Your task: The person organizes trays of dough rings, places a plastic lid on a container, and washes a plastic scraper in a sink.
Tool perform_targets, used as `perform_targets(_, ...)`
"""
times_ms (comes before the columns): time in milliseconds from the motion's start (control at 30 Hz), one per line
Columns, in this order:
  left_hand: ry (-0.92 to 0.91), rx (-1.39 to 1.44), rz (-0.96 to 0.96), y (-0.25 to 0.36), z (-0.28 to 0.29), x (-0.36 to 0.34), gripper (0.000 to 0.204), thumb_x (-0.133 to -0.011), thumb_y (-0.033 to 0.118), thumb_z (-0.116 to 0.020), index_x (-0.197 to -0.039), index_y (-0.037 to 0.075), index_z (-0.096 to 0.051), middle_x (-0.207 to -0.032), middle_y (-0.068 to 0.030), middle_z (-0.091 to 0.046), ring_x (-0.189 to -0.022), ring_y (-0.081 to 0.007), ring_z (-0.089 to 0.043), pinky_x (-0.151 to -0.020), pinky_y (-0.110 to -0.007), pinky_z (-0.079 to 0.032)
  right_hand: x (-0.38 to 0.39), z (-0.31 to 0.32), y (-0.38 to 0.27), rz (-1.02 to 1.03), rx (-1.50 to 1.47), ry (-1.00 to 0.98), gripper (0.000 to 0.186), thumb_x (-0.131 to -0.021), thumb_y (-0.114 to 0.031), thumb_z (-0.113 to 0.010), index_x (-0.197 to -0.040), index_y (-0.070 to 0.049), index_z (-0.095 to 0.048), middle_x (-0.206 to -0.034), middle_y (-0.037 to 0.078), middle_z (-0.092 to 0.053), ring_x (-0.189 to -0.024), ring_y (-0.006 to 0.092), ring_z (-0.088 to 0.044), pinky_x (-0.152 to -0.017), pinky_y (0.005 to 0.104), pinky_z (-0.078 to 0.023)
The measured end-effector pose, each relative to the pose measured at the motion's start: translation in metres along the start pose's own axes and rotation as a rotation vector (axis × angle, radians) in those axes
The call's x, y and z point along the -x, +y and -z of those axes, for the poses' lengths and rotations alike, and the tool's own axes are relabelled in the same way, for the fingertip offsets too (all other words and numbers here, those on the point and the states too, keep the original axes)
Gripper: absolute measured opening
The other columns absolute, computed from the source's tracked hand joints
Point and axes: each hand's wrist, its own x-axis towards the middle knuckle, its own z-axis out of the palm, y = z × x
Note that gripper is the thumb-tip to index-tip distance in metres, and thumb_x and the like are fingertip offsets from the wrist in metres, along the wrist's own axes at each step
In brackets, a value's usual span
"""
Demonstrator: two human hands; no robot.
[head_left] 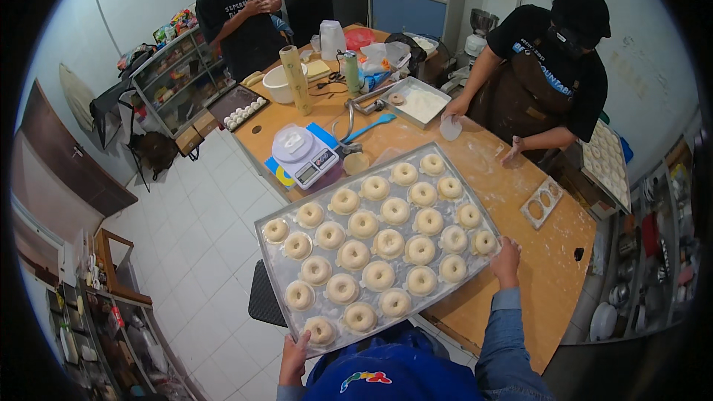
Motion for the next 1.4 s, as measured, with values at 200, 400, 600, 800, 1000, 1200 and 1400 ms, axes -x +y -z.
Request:
perform_targets(200,0.001,-0.002,-0.019,-0.011,0.000,0.001,0.040,-0.077,0.016,-0.060,-0.104,-0.006,-0.039,-0.100,-0.0176,-0.053,-0.087,-0.0225,-0.054,-0.075,-0.032,-0.044,-0.003,-0.012,0.030,0.079,-0.051,0.122,0.035,-0.060,-0.004,-0.060,-0.095,-0.004,-0.053,-0.097,0.019,-0.051,-0.093,0.0334,-0.047,-0.075,0.0433,-0.039)
perform_targets(400,0.018,-0.018,-0.026,-0.009,-0.003,0.007,0.040,-0.078,0.016,-0.056,-0.105,-0.008,-0.039,-0.099,-0.0187,-0.053,-0.085,-0.0233,-0.055,-0.072,-0.033,-0.046,0.021,-0.025,0.004,0.043,-0.250,0.262,0.014,-0.067,-0.001,-0.052,-0.080,-0.002,-0.057,-0.080,0.018,-0.055,-0.077,0.0340,-0.052,-0.067,0.0381,-0.041)
perform_targets(600,0.060,-0.007,-0.031,-0.011,-0.004,0.002,0.039,-0.078,0.016,-0.056,-0.104,-0.008,-0.039,-0.097,-0.0185,-0.053,-0.083,-0.0233,-0.056,-0.071,-0.033,-0.046,0.038,-0.025,-0.044,0.113,-0.455,0.125,0.011,-0.069,-0.006,-0.052,-0.078,-0.002,-0.058,-0.075,0.017,-0.056,-0.073,0.0320,-0.053,-0.063,0.0391,-0.042)
perform_targets(800,0.087,-0.011,-0.031,-0.014,-0.003,0.002,0.038,-0.078,0.019,-0.058,-0.100,-0.006,-0.041,-0.095,-0.0168,-0.054,-0.082,-0.0214,-0.055,-0.071,-0.032,-0.045,0.039,-0.022,-0.054,0.184,-0.413,0.044,0.010,-0.069,-0.009,-0.055,-0.075,-0.004,-0.060,-0.072,0.015,-0.057,-0.071,0.0325,-0.054,-0.060,0.0390,-0.042)
perform_targets(1000,0.106,0.008,-0.054,-0.019,-0.001,0.000,0.036,-0.078,0.020,-0.058,-0.099,-0.006,-0.042,-0.094,-0.0158,-0.054,-0.081,-0.0203,-0.054,-0.069,-0.031,-0.045,0.029,-0.017,-0.041,0.227,-0.297,0.196,0.009,-0.069,-0.010,-0.057,-0.074,-0.003,-0.059,-0.074,0.014,-0.057,-0.076,0.0311,-0.052,-0.070,0.0402,-0.039)
perform_targets(1200,0.153,0.003,-0.045,-0.011,-0.006,0.002,0.035,-0.079,0.019,-0.057,-0.100,-0.006,-0.042,-0.092,-0.0146,-0.055,-0.079,-0.0195,-0.054,-0.068,-0.030,-0.044,0.020,-0.015,-0.033,0.169,-0.265,0.212,0.018,-0.063,-0.008,-0.062,-0.080,-0.002,-0.058,-0.089,0.015,-0.052,-0.085,0.0319,-0.048,-0.074,0.0413,-0.038)
perform_targets(1400,0.181,0.008,-0.035,-0.019,-0.013,-0.003,0.035,-0.079,0.020,-0.057,-0.098,-0.006,-0.044,-0.089,-0.0140,-0.055,-0.077,-0.0190,-0.054,-0.067,-0.030,-0.044,0.008,-0.017,-0.021,0.132,-0.250,0.160,0.023,-0.062,-0.008,-0.063,-0.083,-0.002,-0.057,-0.092,0.016,-0.053,-0.090,0.0317,-0.047,-0.079,0.0400,-0.037)
